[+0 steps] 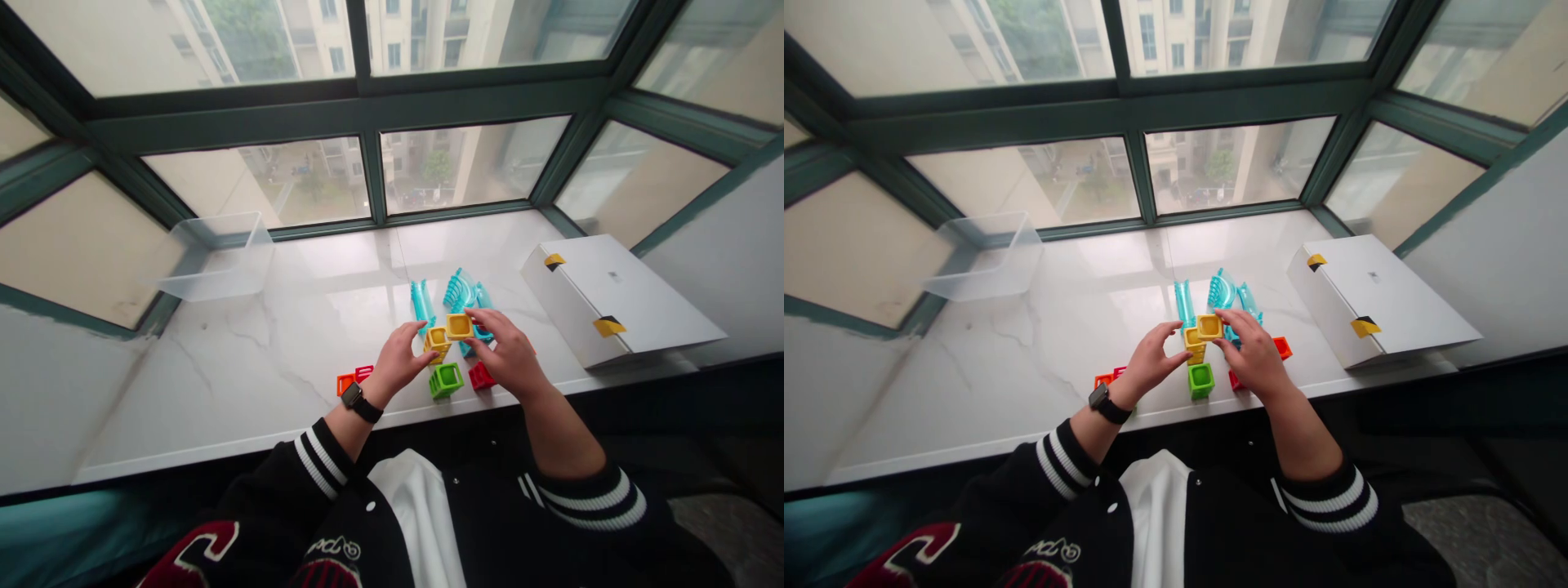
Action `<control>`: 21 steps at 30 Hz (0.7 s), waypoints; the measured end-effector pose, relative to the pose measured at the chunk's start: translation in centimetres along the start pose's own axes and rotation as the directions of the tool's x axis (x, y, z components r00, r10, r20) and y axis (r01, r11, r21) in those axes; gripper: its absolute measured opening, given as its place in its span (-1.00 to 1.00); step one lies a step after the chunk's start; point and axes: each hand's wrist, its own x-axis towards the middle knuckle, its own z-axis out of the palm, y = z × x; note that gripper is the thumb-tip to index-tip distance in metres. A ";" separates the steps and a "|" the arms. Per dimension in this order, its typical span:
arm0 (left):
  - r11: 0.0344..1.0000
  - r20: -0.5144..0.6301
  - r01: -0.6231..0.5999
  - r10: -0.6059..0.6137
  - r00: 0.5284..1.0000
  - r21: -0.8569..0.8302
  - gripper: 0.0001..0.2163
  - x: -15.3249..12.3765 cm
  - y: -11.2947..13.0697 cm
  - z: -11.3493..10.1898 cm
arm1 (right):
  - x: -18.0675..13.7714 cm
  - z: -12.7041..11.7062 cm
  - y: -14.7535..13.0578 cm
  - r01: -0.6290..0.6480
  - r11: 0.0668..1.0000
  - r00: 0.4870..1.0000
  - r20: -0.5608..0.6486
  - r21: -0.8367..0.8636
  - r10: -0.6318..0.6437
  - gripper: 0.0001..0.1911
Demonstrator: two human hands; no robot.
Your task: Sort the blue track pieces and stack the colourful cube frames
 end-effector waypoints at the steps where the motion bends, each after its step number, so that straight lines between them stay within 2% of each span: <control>1: 1.000 0.006 0.010 -0.010 1.000 -0.006 -0.43 0.2 -0.2 0.3 | 0.0 0.1 0.1 -0.006 1.000 1.000 0.003 0.003 0.006 -0.55; 6: 0.994 0.036 0.088 -0.086 0.996 -0.063 -0.51 0.6 -0.5 1.1 | 0.0 0.9 0.1 -0.034 0.998 0.999 0.033 0.054 0.032 -0.54; 12: 0.975 0.076 0.161 -0.151 0.986 -0.154 -0.60 0.7 0.1 0.9 | 0.4 2.0 0.0 -0.059 0.994 0.996 0.067 0.089 0.053 -0.54; 21: 0.959 0.086 0.160 -0.143 0.986 -0.235 -0.62 0.7 0.5 0.8 | 0.6 3.5 0.5 -0.126 0.983 0.987 0.113 0.131 0.112 -0.54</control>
